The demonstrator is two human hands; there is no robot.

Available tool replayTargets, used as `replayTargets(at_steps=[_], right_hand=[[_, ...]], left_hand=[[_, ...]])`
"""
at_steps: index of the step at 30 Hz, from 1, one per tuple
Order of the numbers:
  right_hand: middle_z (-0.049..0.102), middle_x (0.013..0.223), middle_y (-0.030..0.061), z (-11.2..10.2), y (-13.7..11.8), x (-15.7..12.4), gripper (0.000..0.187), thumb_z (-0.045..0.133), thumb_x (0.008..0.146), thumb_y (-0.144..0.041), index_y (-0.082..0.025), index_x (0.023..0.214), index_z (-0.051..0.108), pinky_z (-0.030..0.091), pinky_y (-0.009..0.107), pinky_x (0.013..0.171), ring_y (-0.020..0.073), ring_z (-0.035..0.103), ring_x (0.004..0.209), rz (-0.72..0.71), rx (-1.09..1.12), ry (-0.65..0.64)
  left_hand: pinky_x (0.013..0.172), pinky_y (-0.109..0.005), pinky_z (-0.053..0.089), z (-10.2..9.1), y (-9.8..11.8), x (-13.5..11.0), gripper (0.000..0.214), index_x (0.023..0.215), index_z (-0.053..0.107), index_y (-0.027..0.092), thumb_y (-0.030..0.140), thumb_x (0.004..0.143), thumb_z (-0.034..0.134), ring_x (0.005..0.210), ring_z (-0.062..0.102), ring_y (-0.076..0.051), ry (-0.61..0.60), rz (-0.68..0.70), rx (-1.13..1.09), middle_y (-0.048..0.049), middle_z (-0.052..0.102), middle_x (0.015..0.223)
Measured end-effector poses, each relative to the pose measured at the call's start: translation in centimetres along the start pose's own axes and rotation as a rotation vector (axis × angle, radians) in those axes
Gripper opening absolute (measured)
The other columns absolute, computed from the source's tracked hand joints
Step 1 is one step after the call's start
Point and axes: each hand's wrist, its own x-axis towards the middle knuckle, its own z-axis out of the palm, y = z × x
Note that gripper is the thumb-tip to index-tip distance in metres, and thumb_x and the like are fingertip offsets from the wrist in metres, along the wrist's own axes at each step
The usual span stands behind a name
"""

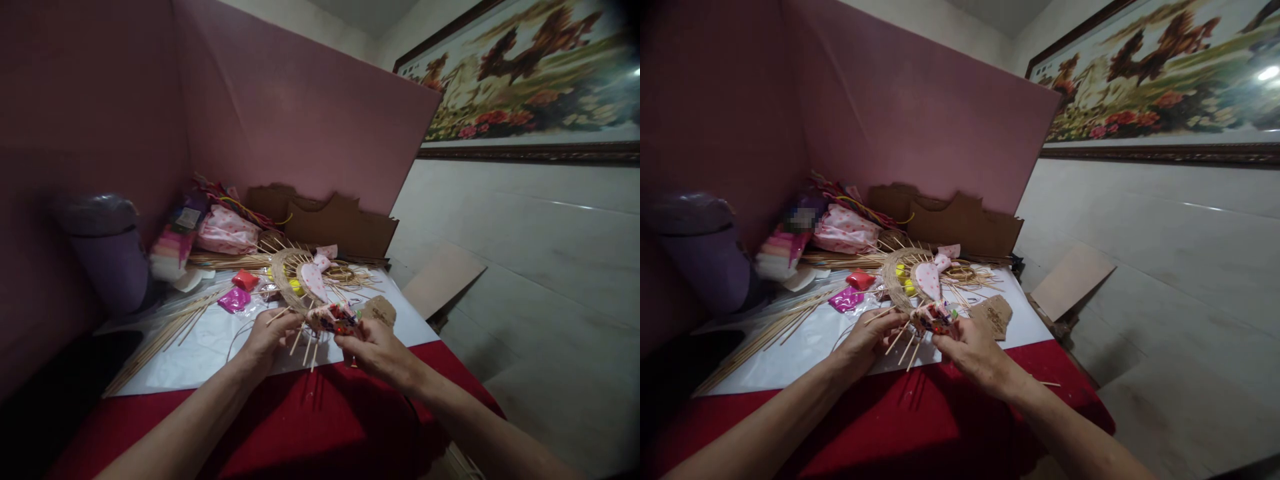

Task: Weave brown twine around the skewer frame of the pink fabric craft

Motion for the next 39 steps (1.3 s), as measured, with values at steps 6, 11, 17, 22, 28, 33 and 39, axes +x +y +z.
replayTargets(at_steps=[6,11,17,22,28,33,39], right_hand=[[0.044,0.051,-0.0013,0.12,-0.08,-0.02,0.029,0.048,0.08,-0.035,-0.018,0.057,0.044,0.024,0.023,0.042,0.0074,0.035,0.046,-0.003,0.008,-0.004],[0.043,0.051,-0.0025,0.24,-0.05,-0.05,0.028,0.047,0.08,-0.035,-0.018,0.059,0.043,0.021,0.023,0.042,0.007,0.034,0.045,-0.004,0.055,-0.009],[0.041,0.049,-0.0032,0.16,-0.16,-0.06,0.03,0.046,0.08,-0.035,-0.019,0.056,0.041,0.019,0.023,0.041,0.0062,0.031,0.043,0.013,0.069,-0.038],[0.04,0.049,-0.0033,0.08,-0.34,-0.06,0.029,0.046,0.081,-0.034,-0.019,0.057,0.04,0.019,0.022,0.04,0.0061,0.031,0.043,0.008,0.071,-0.057],[0.037,0.047,-0.0038,0.11,-0.38,-0.06,0.031,0.046,0.081,-0.033,-0.02,0.055,0.038,0.019,0.023,0.04,0.0063,0.028,0.042,0.002,0.074,-0.063],[0.038,0.047,-0.004,0.29,-0.03,0.02,0.03,0.045,0.081,-0.034,-0.019,0.056,0.039,0.018,0.023,0.04,0.0061,0.028,0.042,0.01,0.095,-0.042],[0.037,0.048,-0.004,0.27,-0.37,-0.03,0.028,0.046,0.081,-0.033,-0.02,0.057,0.038,0.018,0.022,0.04,0.006,0.028,0.043,0.015,0.113,-0.058]], left_hand=[[0.058,-0.025,0.05,-0.04,0.01,-0.04,0.015,0.074,0.069,0.011,0.021,0.064,0.069,0.06,0.064,-0.016,0.01,-0.012,0.012,-0.009,0.071,0.072],[0.06,-0.026,0.051,-0.23,-0.12,0.08,0.02,0.082,0.069,0.01,0.021,0.065,0.068,0.062,0.064,-0.016,-0.008,-0.011,0.001,-0.0098,0.071,0.076],[0.057,-0.027,0.051,-0.07,0.05,-0.09,0.021,0.079,0.069,0.01,0.022,0.062,0.069,0.06,0.064,-0.018,0.017,-0.023,0.002,-0.0093,0.071,0.073],[0.054,-0.024,0.05,0.42,0.47,-0.27,0.013,0.071,0.068,0.011,0.019,0.061,0.069,0.054,0.063,-0.015,0.036,-0.026,0.001,-0.0067,0.069,0.065],[0.052,-0.024,0.049,0.5,0.58,-0.27,0.012,0.069,0.067,0.012,0.019,0.06,0.069,0.054,0.063,-0.016,0.047,-0.046,0.009,-0.0069,0.07,0.065],[0.055,-0.024,0.05,0.48,0.61,-0.29,0.015,0.072,0.068,0.01,0.019,0.06,0.069,0.057,0.063,-0.016,0.031,-0.023,0.003,-0.0084,0.071,0.069],[0.054,-0.024,0.049,0.59,0.7,-0.39,0.01,0.067,0.067,0.011,0.017,0.059,0.069,0.054,0.062,-0.015,0.05,-0.033,-0.012,-0.0055,0.069,0.062]])
